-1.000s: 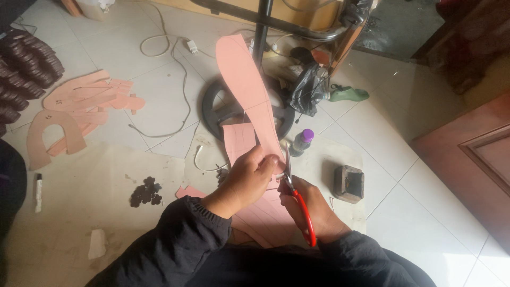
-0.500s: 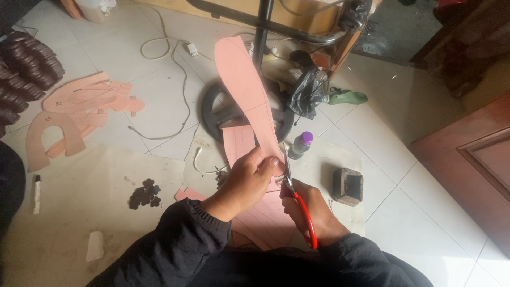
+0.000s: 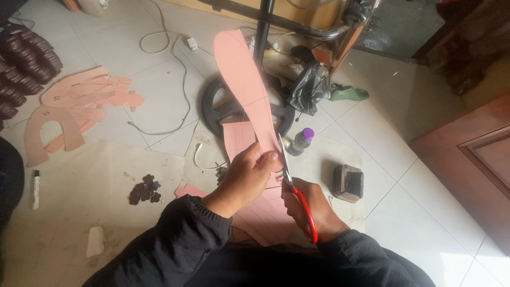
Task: The person uses red-handled scissors to cut a pink paper sheet along pre-drawn curved lines. They rotate the paper to follow the outlines and produce a long, curved strip, then set it aside and begin cutting another piece.
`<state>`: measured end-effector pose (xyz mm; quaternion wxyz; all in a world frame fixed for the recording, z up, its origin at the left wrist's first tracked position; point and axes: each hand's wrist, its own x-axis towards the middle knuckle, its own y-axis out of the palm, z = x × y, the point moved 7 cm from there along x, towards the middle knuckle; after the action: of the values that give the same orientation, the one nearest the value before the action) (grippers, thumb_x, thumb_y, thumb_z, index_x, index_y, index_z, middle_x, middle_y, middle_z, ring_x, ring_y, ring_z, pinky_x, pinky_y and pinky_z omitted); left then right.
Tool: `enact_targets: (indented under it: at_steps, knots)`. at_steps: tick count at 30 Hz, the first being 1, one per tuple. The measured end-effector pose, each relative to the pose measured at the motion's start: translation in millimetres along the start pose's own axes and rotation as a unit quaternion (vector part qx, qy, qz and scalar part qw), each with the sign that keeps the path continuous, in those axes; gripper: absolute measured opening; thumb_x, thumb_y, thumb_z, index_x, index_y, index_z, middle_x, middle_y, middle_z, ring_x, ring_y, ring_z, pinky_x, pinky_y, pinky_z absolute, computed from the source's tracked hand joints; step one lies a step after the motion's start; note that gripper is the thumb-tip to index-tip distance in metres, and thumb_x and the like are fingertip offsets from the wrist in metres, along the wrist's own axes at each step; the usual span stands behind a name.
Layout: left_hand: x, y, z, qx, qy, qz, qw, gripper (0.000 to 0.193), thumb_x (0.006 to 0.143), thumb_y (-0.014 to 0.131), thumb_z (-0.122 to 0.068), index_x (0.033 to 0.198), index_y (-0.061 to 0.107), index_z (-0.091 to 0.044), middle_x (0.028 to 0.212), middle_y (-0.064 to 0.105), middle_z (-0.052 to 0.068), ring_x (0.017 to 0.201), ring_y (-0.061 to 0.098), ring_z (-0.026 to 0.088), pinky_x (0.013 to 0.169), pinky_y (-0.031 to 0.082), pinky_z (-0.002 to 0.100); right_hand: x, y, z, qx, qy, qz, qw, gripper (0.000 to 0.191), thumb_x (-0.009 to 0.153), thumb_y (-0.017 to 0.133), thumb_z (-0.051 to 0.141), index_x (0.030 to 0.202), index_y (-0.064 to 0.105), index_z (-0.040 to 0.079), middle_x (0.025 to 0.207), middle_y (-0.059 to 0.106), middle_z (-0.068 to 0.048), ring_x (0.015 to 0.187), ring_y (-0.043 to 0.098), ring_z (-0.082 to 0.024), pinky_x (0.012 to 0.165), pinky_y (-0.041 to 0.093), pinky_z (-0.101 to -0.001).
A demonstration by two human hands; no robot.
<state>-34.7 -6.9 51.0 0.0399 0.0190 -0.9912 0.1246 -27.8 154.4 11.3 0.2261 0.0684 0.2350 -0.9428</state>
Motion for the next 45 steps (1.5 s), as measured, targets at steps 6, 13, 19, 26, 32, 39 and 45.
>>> enact_targets:
  at_steps: [6, 13, 19, 26, 32, 39, 45]
  knots:
    - [4.2, -0.7, 8.8, 0.006, -0.02, 0.017, 1.0, 0.028, 0.099, 0.053, -0.025, 0.108, 0.065, -0.002, 0.091, 0.077, 0.007, 0.08, 0.071, 0.016, 0.073, 0.057, 0.032, 1.9, -1.0, -5.1, -0.029, 0.006, 0.006, 1.0, 0.017, 0.086, 0.055, 0.017, 0.082, 0.062, 0.002, 0.061, 0.06, -0.008, 0.055, 0.055, -0.016, 0.052, 0.048, -0.0346]
    - [2.8, 7.8, 20.3, 0.047, 0.003, 0.053, 0.997, 0.028, 0.099, 0.054, -0.026, 0.107, 0.065, -0.001, 0.092, 0.075, 0.01, 0.086, 0.072, 0.02, 0.078, 0.056, 0.034, 0.6, -3.6, 12.9, -0.115, -0.181, -0.01, 0.977, 0.014, 0.082, 0.06, 0.015, 0.083, 0.061, 0.001, 0.065, 0.061, -0.013, 0.058, 0.055, -0.022, 0.059, 0.05, -0.0368]
    - [4.9, 8.2, 26.1, 0.03, -0.04, 0.052, 0.997, 0.029, 0.098, 0.055, -0.027, 0.103, 0.066, 0.0, 0.092, 0.079, 0.009, 0.086, 0.074, 0.019, 0.079, 0.056, 0.032, 2.5, -0.8, 1.9, -0.034, -0.079, 0.022, 0.996, 0.015, 0.085, 0.056, 0.015, 0.081, 0.061, 0.001, 0.059, 0.062, -0.011, 0.054, 0.062, -0.022, 0.053, 0.052, -0.0374]
    - [5.2, 7.3, 28.8, -0.008, -0.046, 0.06, 0.997, 0.028, 0.098, 0.055, -0.025, 0.105, 0.067, 0.0, 0.093, 0.08, 0.008, 0.086, 0.074, 0.016, 0.08, 0.056, 0.03, 0.9, -1.5, 6.4, -0.093, -0.148, 0.003, 0.985, 0.014, 0.083, 0.053, 0.011, 0.079, 0.061, 0.0, 0.058, 0.057, -0.012, 0.05, 0.053, -0.023, 0.05, 0.046, -0.0383]
    - [7.2, 5.5, 26.1, -0.014, -0.041, 0.079, 0.996, 0.027, 0.098, 0.056, -0.026, 0.106, 0.068, -0.003, 0.094, 0.076, 0.003, 0.088, 0.071, 0.012, 0.079, 0.055, 0.028, 0.8, -0.2, 12.8, -0.124, -0.184, 0.024, 0.975, 0.015, 0.084, 0.053, 0.013, 0.079, 0.058, -0.001, 0.063, 0.056, -0.012, 0.053, 0.051, -0.02, 0.05, 0.044, -0.0378]
    - [23.1, -25.9, 21.7, -0.086, -0.048, 0.023, 0.995, 0.027, 0.1, 0.057, -0.026, 0.094, 0.064, -0.001, 0.076, 0.061, -0.001, 0.069, 0.062, 0.008, 0.064, 0.052, 0.028, 0.7, -2.2, 8.4, -0.099, -0.068, 0.02, 0.993, 0.017, 0.086, 0.057, 0.017, 0.082, 0.062, 0.001, 0.061, 0.059, -0.013, 0.057, 0.054, -0.021, 0.056, 0.048, -0.0379]
    - [14.5, -13.9, 11.6, -0.041, 0.007, 0.06, 0.997, 0.022, 0.091, 0.063, -0.012, 0.112, 0.064, -0.005, 0.098, 0.074, -0.001, 0.09, 0.069, 0.004, 0.08, 0.055, 0.022, -4.2, -3.8, 18.9, -0.1, -0.136, 0.03, 0.985, 0.015, 0.082, 0.06, 0.015, 0.086, 0.063, 0.0, 0.069, 0.064, -0.011, 0.064, 0.06, -0.023, 0.064, 0.052, -0.037]
